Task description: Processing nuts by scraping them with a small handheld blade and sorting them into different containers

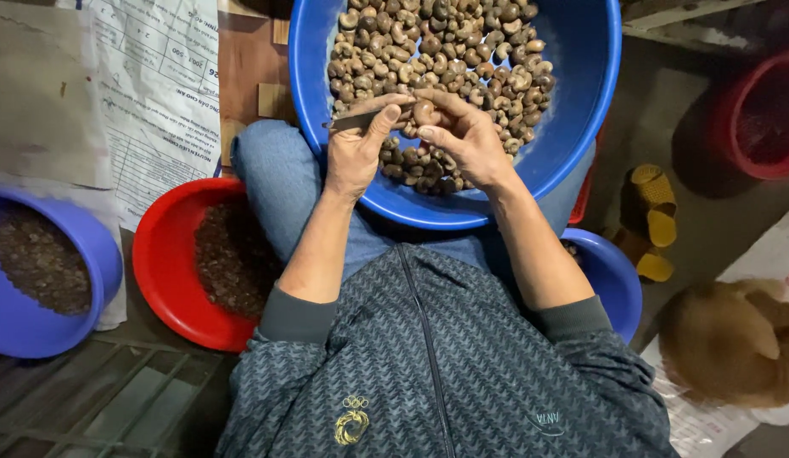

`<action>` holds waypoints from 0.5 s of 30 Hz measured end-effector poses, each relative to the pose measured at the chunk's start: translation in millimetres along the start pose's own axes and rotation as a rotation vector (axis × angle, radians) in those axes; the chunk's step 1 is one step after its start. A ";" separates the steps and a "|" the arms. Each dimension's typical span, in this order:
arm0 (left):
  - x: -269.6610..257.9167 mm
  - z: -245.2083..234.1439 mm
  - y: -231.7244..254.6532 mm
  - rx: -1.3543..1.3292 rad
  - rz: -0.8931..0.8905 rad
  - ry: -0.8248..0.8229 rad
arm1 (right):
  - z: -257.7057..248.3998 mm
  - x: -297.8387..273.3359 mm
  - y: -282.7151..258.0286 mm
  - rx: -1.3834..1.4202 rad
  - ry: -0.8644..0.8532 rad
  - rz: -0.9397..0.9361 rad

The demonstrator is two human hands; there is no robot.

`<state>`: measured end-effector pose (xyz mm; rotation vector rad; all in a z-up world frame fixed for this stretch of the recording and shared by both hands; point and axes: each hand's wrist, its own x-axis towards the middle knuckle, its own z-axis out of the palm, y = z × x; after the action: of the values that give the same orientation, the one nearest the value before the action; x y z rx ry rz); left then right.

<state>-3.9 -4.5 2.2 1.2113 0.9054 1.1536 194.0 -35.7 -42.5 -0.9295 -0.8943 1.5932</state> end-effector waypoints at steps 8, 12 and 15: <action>3.7 1.2 5.9 0.092 0.085 -0.027 | 11.5 -1.0 -7.9 -0.198 0.006 -0.106; 4.8 0.8 4.1 0.080 0.121 -0.059 | 17.2 -1.3 -17.5 -0.310 0.012 -0.154; 3.2 2.4 3.4 0.128 0.114 -0.101 | 8.4 -2.5 -4.3 -0.327 0.046 -0.145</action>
<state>-1.5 -2.1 6.1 1.4281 0.8529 1.1267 188.6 -38.1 -34.8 -1.0964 -1.1845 1.3197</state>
